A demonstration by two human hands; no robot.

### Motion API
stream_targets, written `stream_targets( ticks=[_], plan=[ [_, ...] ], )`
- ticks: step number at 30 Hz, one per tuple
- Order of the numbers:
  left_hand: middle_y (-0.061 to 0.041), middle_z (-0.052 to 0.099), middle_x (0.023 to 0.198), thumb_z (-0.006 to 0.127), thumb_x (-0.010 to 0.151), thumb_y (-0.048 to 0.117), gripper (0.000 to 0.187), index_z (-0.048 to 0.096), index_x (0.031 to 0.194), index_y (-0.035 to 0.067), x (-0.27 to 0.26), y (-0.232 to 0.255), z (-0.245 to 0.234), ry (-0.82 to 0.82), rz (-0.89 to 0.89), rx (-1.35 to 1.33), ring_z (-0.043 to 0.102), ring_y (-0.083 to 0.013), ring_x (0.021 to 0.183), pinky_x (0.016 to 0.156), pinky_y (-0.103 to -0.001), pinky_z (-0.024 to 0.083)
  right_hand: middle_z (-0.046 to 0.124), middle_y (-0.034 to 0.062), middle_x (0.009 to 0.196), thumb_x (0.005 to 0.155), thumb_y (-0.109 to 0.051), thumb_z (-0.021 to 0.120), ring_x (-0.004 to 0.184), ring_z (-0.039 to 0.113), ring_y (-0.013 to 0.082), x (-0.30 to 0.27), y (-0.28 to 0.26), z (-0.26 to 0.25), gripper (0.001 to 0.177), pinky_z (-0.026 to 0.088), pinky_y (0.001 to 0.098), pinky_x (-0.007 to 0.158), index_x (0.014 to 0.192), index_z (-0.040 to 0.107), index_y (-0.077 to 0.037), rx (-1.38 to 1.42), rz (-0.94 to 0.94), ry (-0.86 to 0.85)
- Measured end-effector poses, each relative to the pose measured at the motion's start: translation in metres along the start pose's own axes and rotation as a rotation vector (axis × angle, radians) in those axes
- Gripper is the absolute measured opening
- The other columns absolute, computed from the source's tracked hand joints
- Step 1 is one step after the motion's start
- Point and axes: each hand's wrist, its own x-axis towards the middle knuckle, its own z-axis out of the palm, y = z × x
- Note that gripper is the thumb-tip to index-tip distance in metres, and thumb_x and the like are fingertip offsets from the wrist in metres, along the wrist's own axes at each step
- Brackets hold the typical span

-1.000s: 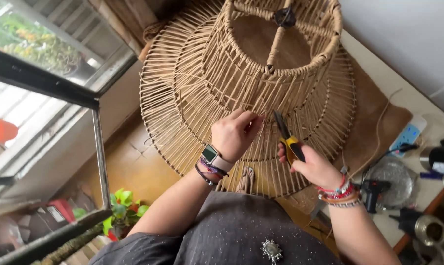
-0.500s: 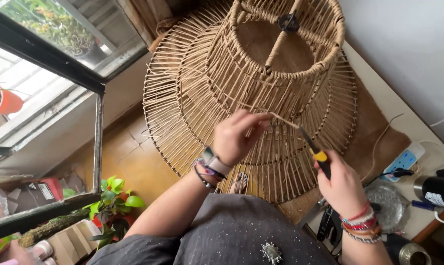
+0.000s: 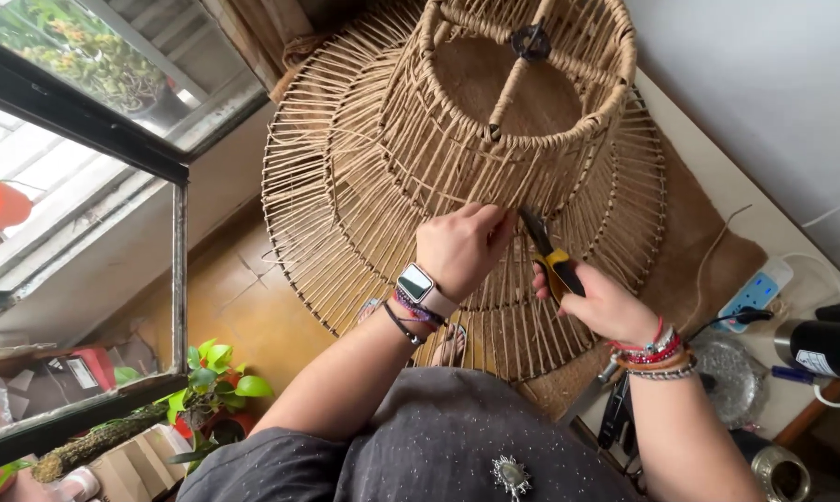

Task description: Trimming and tucking wicker strands into a lampshade using pliers

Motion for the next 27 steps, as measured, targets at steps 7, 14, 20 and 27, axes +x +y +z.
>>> stream_targets(
  ticks=[7, 14, 20, 27],
  plan=[
    [0.0, 0.063, 0.07, 0.06, 0.098, 0.03, 0.019, 0.062, 0.084, 0.018, 0.011, 0.004, -0.022, -0.028, 0.05, -0.034, 0.072, -0.0236, 0.063, 0.053, -0.033, 0.056, 0.077, 0.0053, 0.085, 0.076, -0.006, 0.061, 0.094, 0.074, 0.0243, 0.014, 0.032, -0.009, 0.027, 0.058, 0.0444, 0.088, 0.1, 0.071, -0.013, -0.451, 0.002, 0.212],
    [0.007, 0.062, 0.068, 0.069, 0.096, 0.037, 0.012, 0.068, 0.098, 0.025, 0.004, -0.013, -0.013, 0.159, 0.013, -0.296, 0.07, -0.0183, 0.062, 0.052, -0.03, 0.056, 0.076, 0.0188, 0.091, 0.09, -0.014, 0.07, 0.094, 0.073, 0.0372, -0.029, 0.053, -0.012, 0.021, 0.057, 0.0479, 0.083, 0.108, 0.075, -0.004, -0.496, -0.033, 0.657],
    [-0.008, 0.079, 0.093, 0.048, 0.107, 0.026, 0.031, 0.073, 0.111, 0.008, 0.002, 0.026, -0.036, -0.165, 0.003, -0.707, 0.073, -0.011, 0.07, 0.058, -0.021, 0.061, 0.061, 0.0128, 0.125, 0.086, 0.015, 0.048, 0.118, 0.062, 0.0251, -0.054, 0.026, 0.002, 0.048, 0.053, 0.0336, 0.095, 0.131, 0.054, 0.0, -0.157, -0.181, 0.557],
    [-0.017, 0.059, 0.146, 0.047, 0.107, 0.044, 0.056, 0.044, 0.15, 0.008, -0.016, 0.068, -0.026, -0.346, 0.046, -1.088, 0.063, -0.0311, 0.132, 0.113, -0.042, 0.054, 0.051, 0.0221, 0.136, 0.09, 0.011, 0.052, 0.13, 0.053, 0.0373, -0.045, -0.02, 0.053, 0.054, 0.044, 0.0471, 0.118, 0.142, 0.039, 0.005, -0.372, -0.655, 0.536]
  ],
)
